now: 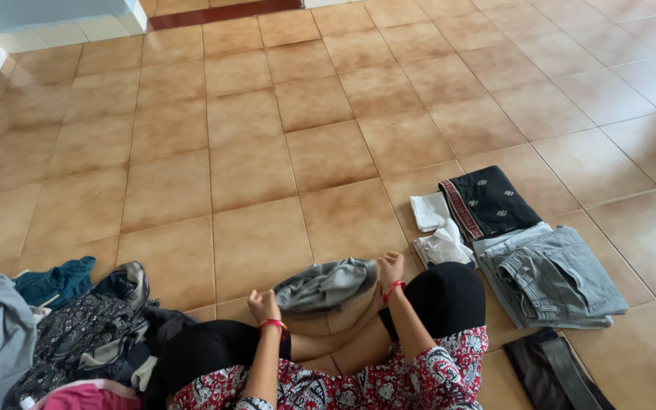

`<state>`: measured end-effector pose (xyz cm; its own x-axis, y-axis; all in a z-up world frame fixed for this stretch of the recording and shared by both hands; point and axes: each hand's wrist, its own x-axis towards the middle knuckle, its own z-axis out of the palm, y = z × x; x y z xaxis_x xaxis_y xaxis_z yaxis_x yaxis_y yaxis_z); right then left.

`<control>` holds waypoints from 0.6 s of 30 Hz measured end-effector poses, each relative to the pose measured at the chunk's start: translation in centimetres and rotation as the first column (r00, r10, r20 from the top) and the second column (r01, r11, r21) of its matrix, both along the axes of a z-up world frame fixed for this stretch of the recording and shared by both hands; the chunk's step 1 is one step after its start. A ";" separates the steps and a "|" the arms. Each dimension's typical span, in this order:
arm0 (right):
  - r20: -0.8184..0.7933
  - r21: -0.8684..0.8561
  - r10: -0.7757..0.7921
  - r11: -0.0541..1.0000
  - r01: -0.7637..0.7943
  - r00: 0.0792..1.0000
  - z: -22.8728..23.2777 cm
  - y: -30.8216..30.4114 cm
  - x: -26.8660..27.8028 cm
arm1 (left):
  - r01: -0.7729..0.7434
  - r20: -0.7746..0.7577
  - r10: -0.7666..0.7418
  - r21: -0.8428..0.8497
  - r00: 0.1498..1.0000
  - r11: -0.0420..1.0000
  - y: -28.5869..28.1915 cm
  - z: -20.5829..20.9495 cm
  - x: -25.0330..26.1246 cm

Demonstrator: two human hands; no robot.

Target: The person picks up several garments from a pile on the floor and folds them by hand, including a pair of dark underwear and a grey t-shirt, placing each folded item into a neat stack.

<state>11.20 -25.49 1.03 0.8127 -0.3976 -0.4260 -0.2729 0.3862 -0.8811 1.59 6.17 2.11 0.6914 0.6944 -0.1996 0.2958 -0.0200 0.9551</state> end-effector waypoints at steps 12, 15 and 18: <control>-0.042 -0.989 0.877 0.033 -0.146 0.479 2.6 6.5 -6.3 | 0.542 -0.217 -0.687 0.785 0.693 0.299 -6.2 -1.5 -1.4; 0.002 -0.985 0.840 0.094 -0.141 0.543 1.6 5.6 -5.0 | 0.619 -0.236 -0.630 0.605 0.740 0.501 -6.0 -1.3 -0.6; 0.288 -0.856 0.633 0.507 -0.103 0.718 1.4 4.7 -3.6 | 0.515 -0.049 -0.595 0.560 0.802 0.649 -4.6 -1.3 -0.8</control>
